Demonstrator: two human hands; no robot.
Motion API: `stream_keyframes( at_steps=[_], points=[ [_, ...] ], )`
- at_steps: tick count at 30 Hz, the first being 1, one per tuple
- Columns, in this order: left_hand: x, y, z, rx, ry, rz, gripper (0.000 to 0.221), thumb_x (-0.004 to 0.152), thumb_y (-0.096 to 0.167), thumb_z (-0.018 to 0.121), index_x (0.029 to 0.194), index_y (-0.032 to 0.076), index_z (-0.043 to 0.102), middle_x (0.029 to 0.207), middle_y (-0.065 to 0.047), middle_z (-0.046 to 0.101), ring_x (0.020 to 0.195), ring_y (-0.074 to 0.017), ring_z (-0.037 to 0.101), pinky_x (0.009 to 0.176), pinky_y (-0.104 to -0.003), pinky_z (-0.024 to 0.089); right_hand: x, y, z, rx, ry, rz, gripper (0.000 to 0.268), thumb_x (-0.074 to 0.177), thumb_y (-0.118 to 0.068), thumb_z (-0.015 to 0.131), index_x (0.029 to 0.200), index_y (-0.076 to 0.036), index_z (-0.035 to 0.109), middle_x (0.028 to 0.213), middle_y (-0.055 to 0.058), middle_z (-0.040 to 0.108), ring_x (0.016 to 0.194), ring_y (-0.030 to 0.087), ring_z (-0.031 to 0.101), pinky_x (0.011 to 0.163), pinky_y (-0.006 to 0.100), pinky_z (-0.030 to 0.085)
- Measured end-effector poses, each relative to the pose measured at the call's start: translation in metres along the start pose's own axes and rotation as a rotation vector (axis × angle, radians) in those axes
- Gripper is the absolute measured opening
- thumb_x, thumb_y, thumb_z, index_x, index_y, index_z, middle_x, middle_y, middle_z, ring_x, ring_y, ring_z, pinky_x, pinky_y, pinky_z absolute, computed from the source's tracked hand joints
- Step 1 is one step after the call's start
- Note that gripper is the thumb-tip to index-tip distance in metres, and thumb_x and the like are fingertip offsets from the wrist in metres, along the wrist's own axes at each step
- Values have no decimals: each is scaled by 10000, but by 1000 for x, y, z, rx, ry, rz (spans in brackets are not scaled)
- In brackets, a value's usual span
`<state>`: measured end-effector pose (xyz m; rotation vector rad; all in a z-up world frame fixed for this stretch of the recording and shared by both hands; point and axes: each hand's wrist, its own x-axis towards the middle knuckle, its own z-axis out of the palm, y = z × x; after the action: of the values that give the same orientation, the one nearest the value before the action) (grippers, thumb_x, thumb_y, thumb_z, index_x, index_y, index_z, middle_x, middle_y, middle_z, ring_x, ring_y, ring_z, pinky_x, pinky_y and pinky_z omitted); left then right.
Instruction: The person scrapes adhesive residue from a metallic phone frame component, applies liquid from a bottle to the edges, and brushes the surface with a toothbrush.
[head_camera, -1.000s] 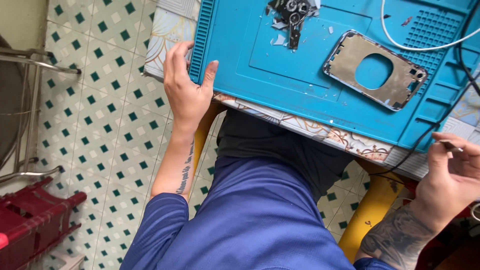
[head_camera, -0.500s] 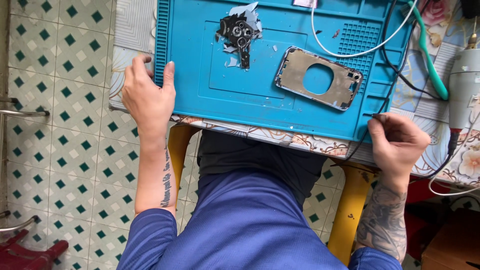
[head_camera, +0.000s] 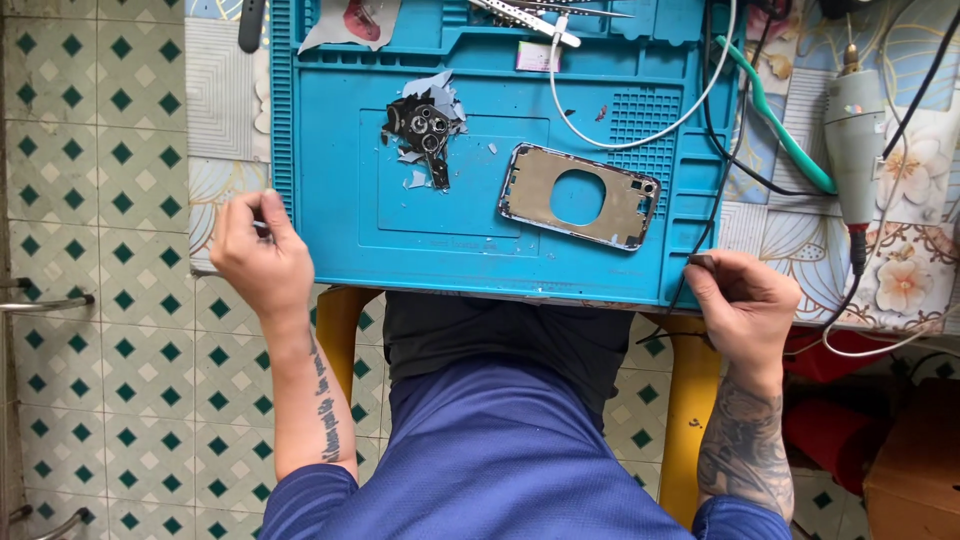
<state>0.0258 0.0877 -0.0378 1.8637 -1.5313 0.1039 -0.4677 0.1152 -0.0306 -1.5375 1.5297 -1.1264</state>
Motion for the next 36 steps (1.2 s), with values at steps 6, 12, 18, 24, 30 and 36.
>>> stream_keyframes(
  at_steps=[6, 12, 18, 24, 30, 36],
  points=[
    [-37, 63, 22, -201, 74, 273, 411, 1102, 84, 516, 693, 85, 472, 630, -45, 456, 563, -188, 446, 540, -338, 382, 0, 1, 7, -28, 69, -91, 93, 1043, 54, 720, 1119, 90, 682, 929, 165, 698, 787, 194, 681, 702, 260, 572],
    [-148, 80, 58, -593, -85, 631, 231, 1032, 188, 586, 884, 102, 740, 897, -71, 757, 735, -256, 722, 666, -384, 564, 7, 12, 15, -50, 189, -260, 79, 1021, 44, 770, 1056, 102, 728, 767, 148, 660, 573, 140, 529, 519, 260, 440],
    [-173, 5, 102, -321, -280, 565, 81, 904, 149, 749, 950, 82, 748, 900, -125, 699, 774, -346, 683, 634, -459, 542, 12, 17, 20, -83, 303, -375, 77, 966, 29, 853, 971, 79, 794, 642, 133, 634, 395, 127, 424, 394, 270, 350],
    [-158, 12, 105, -326, -590, 461, 205, 931, 236, 678, 1084, 99, 693, 1056, -125, 658, 919, -348, 641, 745, -448, 511, 22, 7, 24, -80, 282, -411, 118, 1008, -37, 806, 943, 61, 796, 668, 134, 688, 409, 127, 424, 418, 276, 371],
    [-138, 12, 93, -328, -911, 324, 332, 959, 322, 606, 1218, 116, 638, 1212, -126, 617, 1065, -352, 599, 856, -438, 479, 28, 10, 23, -149, 231, -410, 221, 1080, -97, 734, 933, 57, 795, 688, 148, 689, 523, 256, 606, 532, 331, 475],
    [-121, 26, 67, -360, -1318, 197, 460, 986, 407, 535, 1352, 131, 583, 1368, -127, 577, 1211, -356, 557, 966, -429, 447, 13, 2, 29, -260, 220, -314, 311, 1140, -93, 562, 1015, 151, 707, 838, 261, 687, 736, 335, 698, 667, 386, 545]
  ],
)
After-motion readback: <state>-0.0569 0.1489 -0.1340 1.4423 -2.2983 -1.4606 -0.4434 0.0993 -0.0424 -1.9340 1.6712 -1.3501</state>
